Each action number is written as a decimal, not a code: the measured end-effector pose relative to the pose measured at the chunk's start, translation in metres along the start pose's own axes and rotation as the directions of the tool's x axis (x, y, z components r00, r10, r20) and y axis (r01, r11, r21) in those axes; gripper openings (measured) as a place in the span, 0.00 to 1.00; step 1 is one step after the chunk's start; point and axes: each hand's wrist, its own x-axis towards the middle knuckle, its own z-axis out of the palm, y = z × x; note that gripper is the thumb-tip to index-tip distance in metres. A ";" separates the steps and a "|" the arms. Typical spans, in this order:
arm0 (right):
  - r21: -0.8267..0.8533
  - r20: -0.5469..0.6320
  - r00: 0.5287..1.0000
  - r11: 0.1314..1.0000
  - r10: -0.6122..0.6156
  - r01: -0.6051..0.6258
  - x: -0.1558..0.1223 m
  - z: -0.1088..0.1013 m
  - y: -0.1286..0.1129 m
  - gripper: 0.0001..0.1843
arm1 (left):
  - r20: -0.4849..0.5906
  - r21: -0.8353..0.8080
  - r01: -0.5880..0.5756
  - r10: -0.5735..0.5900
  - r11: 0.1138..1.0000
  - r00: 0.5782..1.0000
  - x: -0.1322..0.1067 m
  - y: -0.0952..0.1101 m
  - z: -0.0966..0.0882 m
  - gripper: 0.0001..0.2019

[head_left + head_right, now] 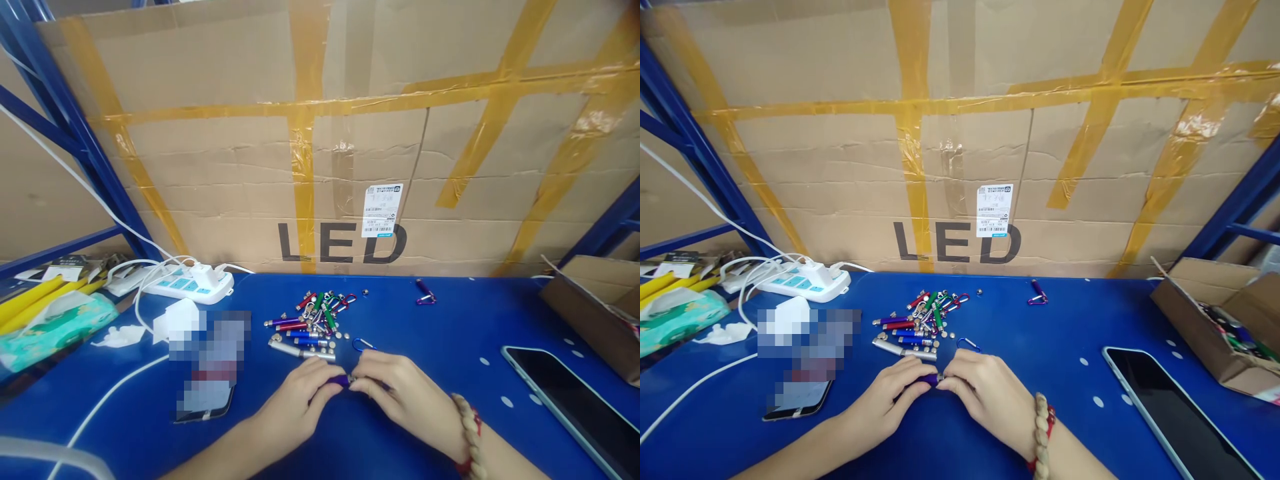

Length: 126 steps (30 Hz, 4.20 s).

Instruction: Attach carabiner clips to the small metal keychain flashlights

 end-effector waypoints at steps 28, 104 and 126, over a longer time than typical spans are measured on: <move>0.536 0.195 0.934 0.764 0.300 -0.358 0.004 -0.001 -0.005 0.27 | -0.042 -0.019 0.063 -0.063 0.998 0.997 0.004 0.004 -0.001 0.12; -0.341 -0.275 0.947 0.904 0.168 -0.259 0.016 0.020 0.032 0.06 | -0.291 0.111 0.165 -0.126 0.980 0.948 0.019 -0.020 -0.016 0.01; -0.259 -0.284 0.902 0.932 -0.324 0.253 0.006 0.025 0.010 0.09 | -0.249 -0.019 0.205 -0.203 0.979 0.947 0.014 0.006 -0.013 0.10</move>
